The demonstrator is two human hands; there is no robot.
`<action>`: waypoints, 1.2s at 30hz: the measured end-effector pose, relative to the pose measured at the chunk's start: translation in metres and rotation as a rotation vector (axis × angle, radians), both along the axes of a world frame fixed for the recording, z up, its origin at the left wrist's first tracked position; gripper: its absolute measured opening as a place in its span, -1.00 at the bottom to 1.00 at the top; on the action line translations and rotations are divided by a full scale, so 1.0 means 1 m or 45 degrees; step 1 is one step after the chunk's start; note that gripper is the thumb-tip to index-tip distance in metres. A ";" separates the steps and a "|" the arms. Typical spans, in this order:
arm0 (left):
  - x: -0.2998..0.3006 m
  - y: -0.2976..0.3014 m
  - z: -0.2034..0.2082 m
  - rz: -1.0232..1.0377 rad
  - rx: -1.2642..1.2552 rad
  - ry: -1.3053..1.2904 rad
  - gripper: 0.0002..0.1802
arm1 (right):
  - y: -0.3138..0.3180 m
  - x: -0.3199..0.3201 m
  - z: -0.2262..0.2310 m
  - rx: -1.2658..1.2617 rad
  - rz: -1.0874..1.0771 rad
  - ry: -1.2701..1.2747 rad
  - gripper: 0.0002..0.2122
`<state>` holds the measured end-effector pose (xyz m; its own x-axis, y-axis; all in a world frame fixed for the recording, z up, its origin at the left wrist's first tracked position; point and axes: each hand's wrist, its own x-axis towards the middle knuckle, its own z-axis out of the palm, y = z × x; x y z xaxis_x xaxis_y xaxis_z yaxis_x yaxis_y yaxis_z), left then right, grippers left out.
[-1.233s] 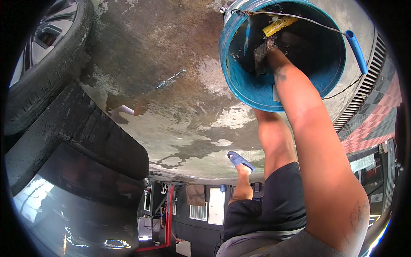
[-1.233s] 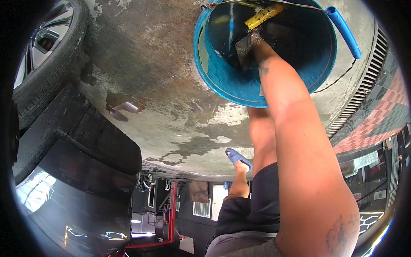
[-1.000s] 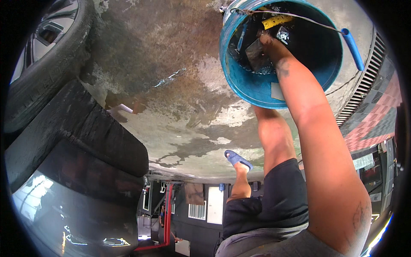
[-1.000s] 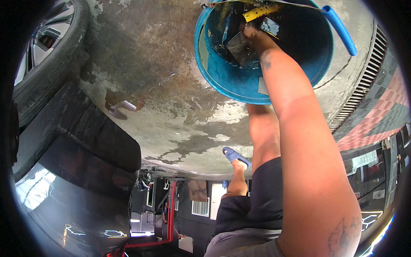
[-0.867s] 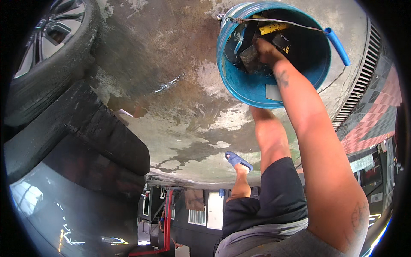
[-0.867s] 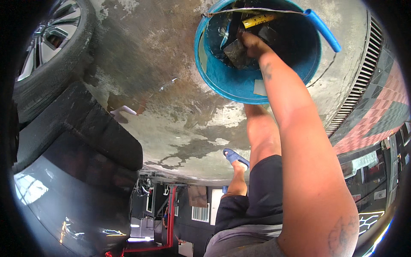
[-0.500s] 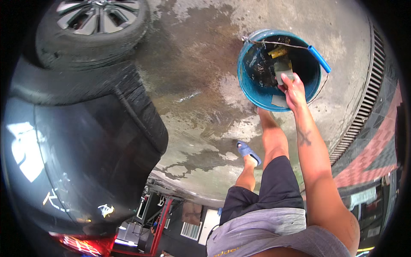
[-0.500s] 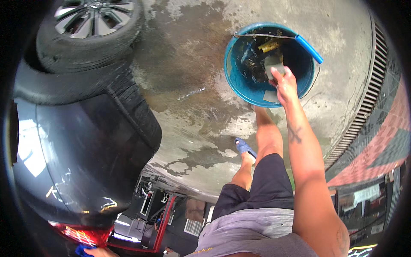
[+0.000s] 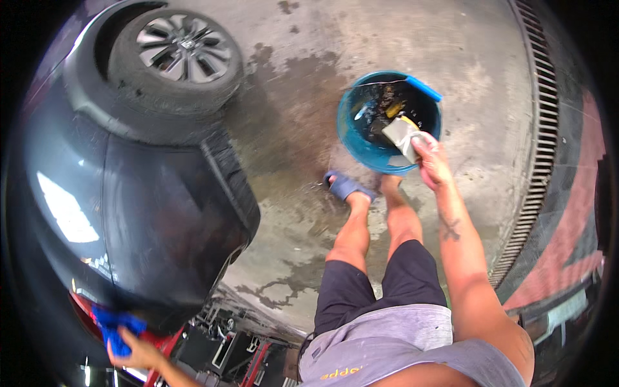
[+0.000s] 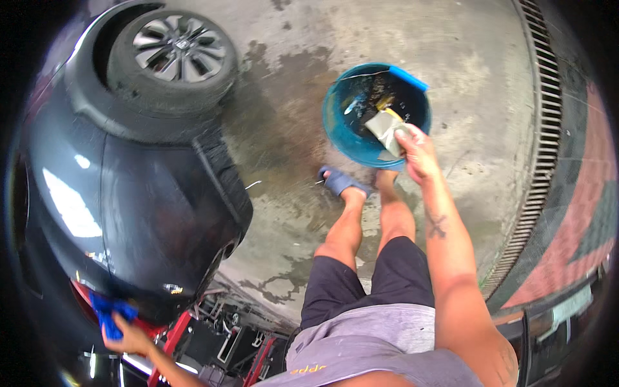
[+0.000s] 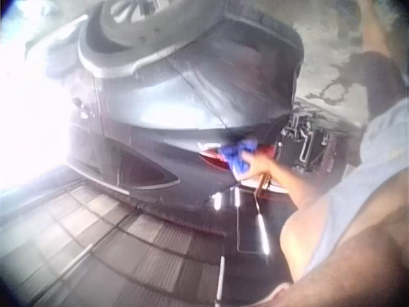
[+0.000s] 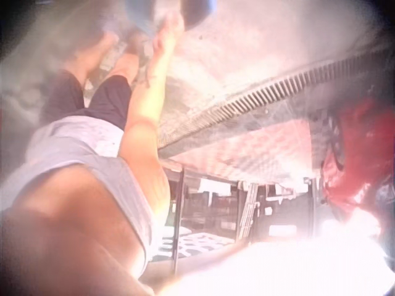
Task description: The person wipes the rear bumper and taillight area of a dark gray car using a blue microfiber cloth and a small abrasive pad. They repeatedly dip the pad into a bucket of water and continue scrubbing the same section of the bumper.
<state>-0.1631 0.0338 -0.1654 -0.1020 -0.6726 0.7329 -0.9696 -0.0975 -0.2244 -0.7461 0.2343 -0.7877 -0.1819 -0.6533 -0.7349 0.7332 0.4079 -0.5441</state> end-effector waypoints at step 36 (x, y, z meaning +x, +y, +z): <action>-0.426 0.036 -0.819 -0.508 2.314 -0.797 -0.34 | -0.061 0.028 -0.151 0.459 0.808 1.278 -0.65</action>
